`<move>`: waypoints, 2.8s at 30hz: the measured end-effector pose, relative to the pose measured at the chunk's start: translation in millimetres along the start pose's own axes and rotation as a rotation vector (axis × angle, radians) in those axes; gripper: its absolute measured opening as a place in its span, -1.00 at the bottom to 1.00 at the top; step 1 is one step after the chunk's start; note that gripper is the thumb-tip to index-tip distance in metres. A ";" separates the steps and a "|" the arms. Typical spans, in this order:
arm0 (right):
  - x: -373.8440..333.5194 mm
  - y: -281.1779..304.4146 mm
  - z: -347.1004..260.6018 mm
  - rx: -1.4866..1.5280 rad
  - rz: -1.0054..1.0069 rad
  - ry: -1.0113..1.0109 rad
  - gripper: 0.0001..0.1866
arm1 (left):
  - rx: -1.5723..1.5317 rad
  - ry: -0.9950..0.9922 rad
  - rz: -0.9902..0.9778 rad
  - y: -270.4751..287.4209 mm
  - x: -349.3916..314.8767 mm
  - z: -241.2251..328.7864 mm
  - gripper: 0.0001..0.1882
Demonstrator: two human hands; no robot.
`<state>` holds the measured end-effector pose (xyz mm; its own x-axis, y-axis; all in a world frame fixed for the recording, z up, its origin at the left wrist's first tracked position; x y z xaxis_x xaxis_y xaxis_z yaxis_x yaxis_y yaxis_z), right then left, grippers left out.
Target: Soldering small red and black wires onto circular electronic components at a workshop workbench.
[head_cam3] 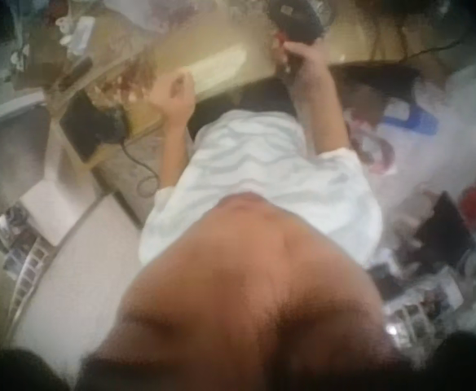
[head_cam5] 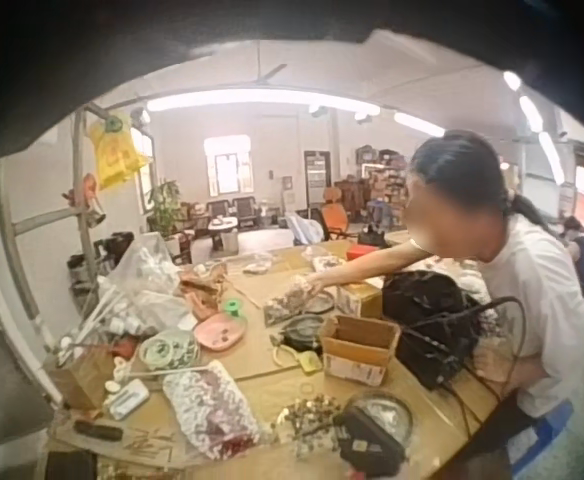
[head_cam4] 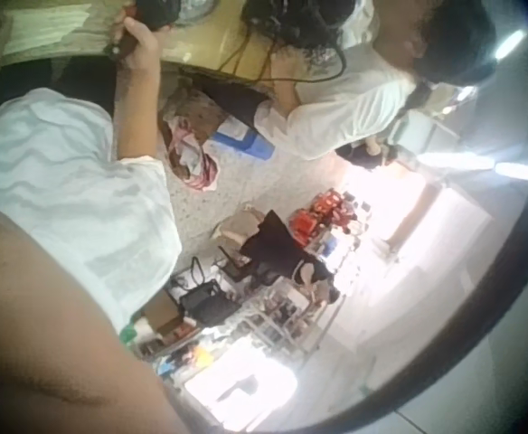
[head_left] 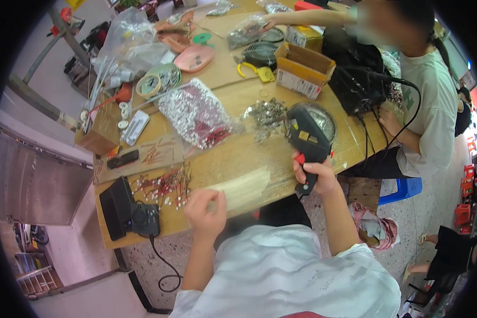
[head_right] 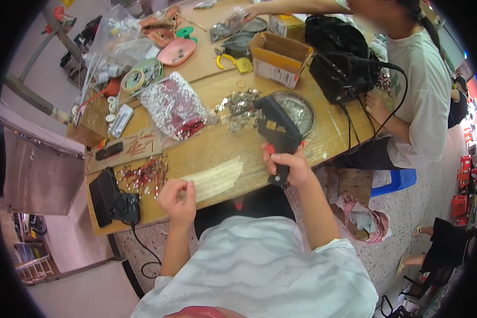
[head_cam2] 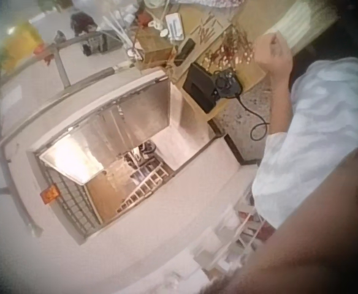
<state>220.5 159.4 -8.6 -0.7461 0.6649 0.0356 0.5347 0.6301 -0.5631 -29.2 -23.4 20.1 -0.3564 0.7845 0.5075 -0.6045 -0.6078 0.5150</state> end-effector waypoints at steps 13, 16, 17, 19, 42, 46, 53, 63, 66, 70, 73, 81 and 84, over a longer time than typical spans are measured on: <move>5.4 -3.0 -3.6 0.049 -0.056 0.046 -0.54 | 0.575 -0.109 -0.102 -7.5 95.9 -13.5 -0.96; 1.4 0.7 0.0 0.060 -0.086 0.076 -0.53 | 0.635 -0.157 -0.170 -25.7 106.3 -16.7 -0.97; 0.4 2.1 1.2 0.062 -0.074 0.074 -0.53 | 0.633 -0.207 -0.187 -31.5 111.5 -10.4 -0.96; -2.3 1.6 2.8 0.015 -0.063 0.088 -0.45 | 0.622 -0.295 -0.250 -43.1 119.4 -0.4 -0.92; -0.4 0.9 1.6 0.107 -0.117 0.075 -0.53 | 0.611 -0.304 -0.595 -83.8 145.7 1.4 -0.91; -2.7 1.4 -1.1 0.068 -0.082 0.087 -0.55 | 0.483 -0.282 -0.494 -59.8 138.2 14.4 -0.92; 1.1 0.8 -3.6 0.058 -0.108 0.097 -0.59 | 0.453 -0.214 -0.545 -45.5 91.5 31.8 -0.90; -3.1 0.1 -9.1 0.065 -0.024 0.085 -0.58 | 0.484 -0.179 -0.630 -58.5 68.2 35.1 -0.88; -1.9 -1.0 -4.1 0.080 -0.034 0.032 -0.60 | 0.504 -0.155 -0.663 -59.4 66.0 32.4 -0.88; -2.6 -3.7 -2.5 0.062 -0.030 0.030 -0.62 | 0.482 -0.157 -0.667 -59.0 62.5 37.3 -0.88; -5.2 -6.1 -3.5 0.058 0.007 0.003 -0.63 | 0.473 -0.156 -0.649 -59.9 62.7 38.4 -0.87; -1.7 -5.4 -7.0 0.049 -0.045 0.023 -0.64 | 0.492 -0.142 -0.643 -62.4 66.5 41.7 -0.87; -1.2 -2.5 -6.3 0.080 -0.041 0.000 -0.63 | 0.478 -0.135 -0.642 -63.9 68.6 41.7 -0.87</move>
<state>222.5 159.6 -2.0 -0.7666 0.6392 0.0603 0.4704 0.6231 -0.6249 14.7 64.1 50.9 0.0640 0.9950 0.0766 -0.2817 -0.0556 0.9579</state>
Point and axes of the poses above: each hand's wrist, its own x-axis towards the middle knuckle, its own y-axis out of the back of the hand, z = x × y, the point moved 2 cm from there along x, towards the middle knuckle, and after that the axes turned 9 degrees about -z, right-handed, at the moved point
